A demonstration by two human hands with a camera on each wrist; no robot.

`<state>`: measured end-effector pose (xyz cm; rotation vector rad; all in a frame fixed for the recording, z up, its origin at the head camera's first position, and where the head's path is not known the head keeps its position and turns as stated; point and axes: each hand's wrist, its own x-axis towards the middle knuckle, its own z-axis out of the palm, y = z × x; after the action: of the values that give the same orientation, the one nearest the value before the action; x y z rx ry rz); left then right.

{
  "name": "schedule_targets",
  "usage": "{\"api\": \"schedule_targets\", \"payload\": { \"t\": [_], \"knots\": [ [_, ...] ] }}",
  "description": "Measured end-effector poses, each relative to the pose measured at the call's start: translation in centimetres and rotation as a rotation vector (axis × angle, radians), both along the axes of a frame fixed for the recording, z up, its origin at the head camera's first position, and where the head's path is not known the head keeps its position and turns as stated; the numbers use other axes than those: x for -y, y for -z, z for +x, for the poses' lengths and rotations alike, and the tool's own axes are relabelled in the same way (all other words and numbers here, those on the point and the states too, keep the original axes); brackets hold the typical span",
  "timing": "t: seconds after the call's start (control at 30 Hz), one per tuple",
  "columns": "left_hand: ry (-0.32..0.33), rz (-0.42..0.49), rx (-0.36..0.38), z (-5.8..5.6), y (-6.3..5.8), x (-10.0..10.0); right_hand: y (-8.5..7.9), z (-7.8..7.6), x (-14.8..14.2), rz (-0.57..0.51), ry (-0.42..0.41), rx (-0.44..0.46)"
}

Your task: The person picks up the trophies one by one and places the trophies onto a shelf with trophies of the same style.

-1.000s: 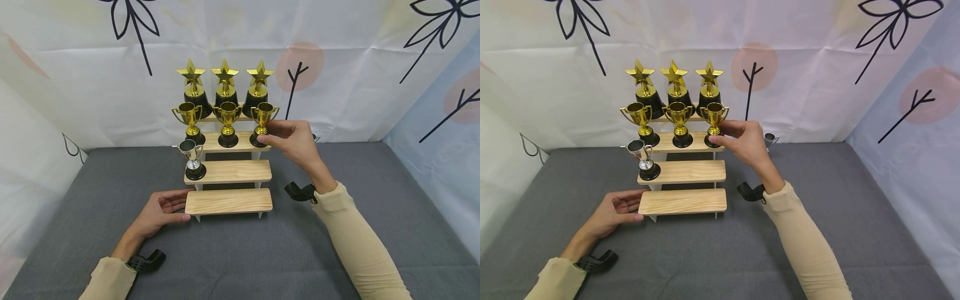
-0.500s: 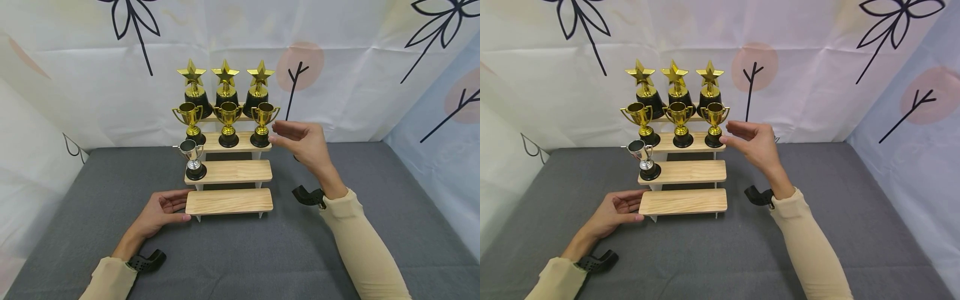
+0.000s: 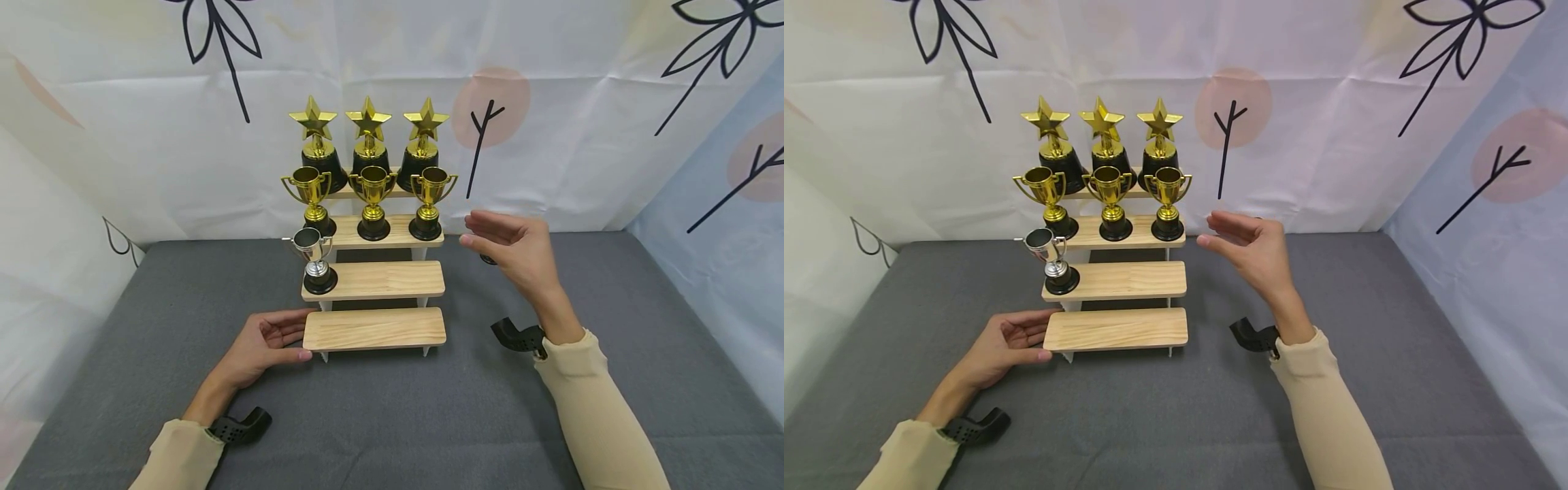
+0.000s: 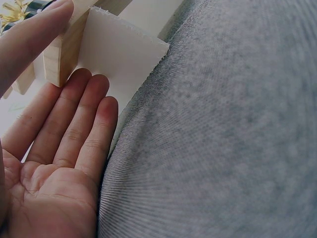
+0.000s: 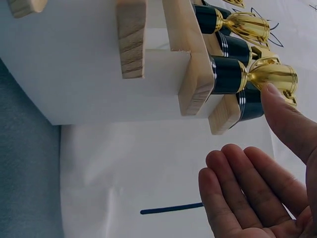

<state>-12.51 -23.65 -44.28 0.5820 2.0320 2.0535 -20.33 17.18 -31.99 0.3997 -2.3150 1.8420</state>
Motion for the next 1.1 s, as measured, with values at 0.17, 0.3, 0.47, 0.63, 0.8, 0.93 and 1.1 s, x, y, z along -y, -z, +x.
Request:
{"api": "schedule_targets", "payload": {
  "t": [0.17,0.3,0.47,0.63,0.8,0.93,1.1],
  "knots": [
    [0.002,0.017,-0.005,0.0,0.0,0.0,0.5,0.2,-0.5,0.012,0.024,0.002],
    [0.008,0.034,-0.016,0.0,0.1,0.0,0.7,0.2,-0.9,-0.024,0.032,0.011],
    [0.004,0.030,-0.011,0.0,0.1,-0.1,0.9,0.0,-1.4,-0.040,0.041,0.005],
    [0.008,0.033,-0.008,0.0,0.1,0.0,1.1,-0.4,-1.9,-0.047,0.059,0.004],
    [0.008,0.026,-0.005,0.0,0.1,0.0,1.3,-0.7,-2.2,-0.042,0.068,0.001],
    [0.006,0.018,-0.001,0.0,0.0,0.0,1.4,-0.8,-2.5,-0.040,0.079,0.003],
    [0.008,0.018,0.001,-0.1,0.0,0.0,1.5,-1.1,-3.0,-0.076,0.098,-0.001]
  ]
}}
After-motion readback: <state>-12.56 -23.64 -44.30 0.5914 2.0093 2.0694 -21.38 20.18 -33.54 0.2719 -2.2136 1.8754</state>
